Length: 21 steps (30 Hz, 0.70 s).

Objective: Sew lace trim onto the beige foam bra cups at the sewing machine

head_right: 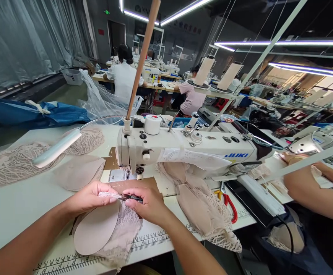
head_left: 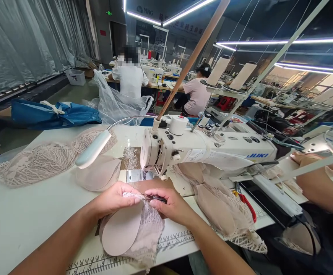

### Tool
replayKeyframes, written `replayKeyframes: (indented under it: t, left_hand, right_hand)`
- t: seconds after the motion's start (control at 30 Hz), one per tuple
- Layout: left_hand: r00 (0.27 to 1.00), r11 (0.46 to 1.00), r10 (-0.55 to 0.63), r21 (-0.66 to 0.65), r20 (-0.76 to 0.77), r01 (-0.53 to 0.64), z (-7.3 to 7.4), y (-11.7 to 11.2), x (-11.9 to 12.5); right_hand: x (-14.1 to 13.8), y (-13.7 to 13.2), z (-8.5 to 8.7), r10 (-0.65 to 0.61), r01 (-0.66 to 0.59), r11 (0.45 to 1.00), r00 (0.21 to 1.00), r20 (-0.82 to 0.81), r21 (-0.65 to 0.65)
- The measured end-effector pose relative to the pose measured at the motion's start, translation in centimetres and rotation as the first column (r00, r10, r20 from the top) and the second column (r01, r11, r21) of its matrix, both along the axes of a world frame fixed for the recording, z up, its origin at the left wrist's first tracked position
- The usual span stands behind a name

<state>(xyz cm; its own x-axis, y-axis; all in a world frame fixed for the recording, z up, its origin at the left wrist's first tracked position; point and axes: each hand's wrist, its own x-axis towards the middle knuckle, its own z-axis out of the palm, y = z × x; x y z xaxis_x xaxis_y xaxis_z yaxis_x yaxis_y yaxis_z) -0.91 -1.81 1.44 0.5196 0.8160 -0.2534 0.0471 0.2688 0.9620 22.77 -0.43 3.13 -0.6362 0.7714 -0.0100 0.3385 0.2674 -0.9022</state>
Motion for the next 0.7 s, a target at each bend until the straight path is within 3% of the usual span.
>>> replayKeyframes:
  t: [0.47, 0.7]
  left_hand:
    - [0.997, 0.997, -0.073, 0.015, -0.018, 0.073, -0.6, 0.0, 0.6]
    - [0.996, 0.996, -0.087, 0.025, -0.008, 0.087, -0.2, -0.1, 1.1]
  right_hand:
    - [-1.5, -0.6, -1.3, -0.032, 0.039, 0.993, 0.998, -0.063, 0.114]
    - [-1.9, -0.5, -2.5, -0.127, 0.122, 0.992, 0.976, -0.179, -0.037]
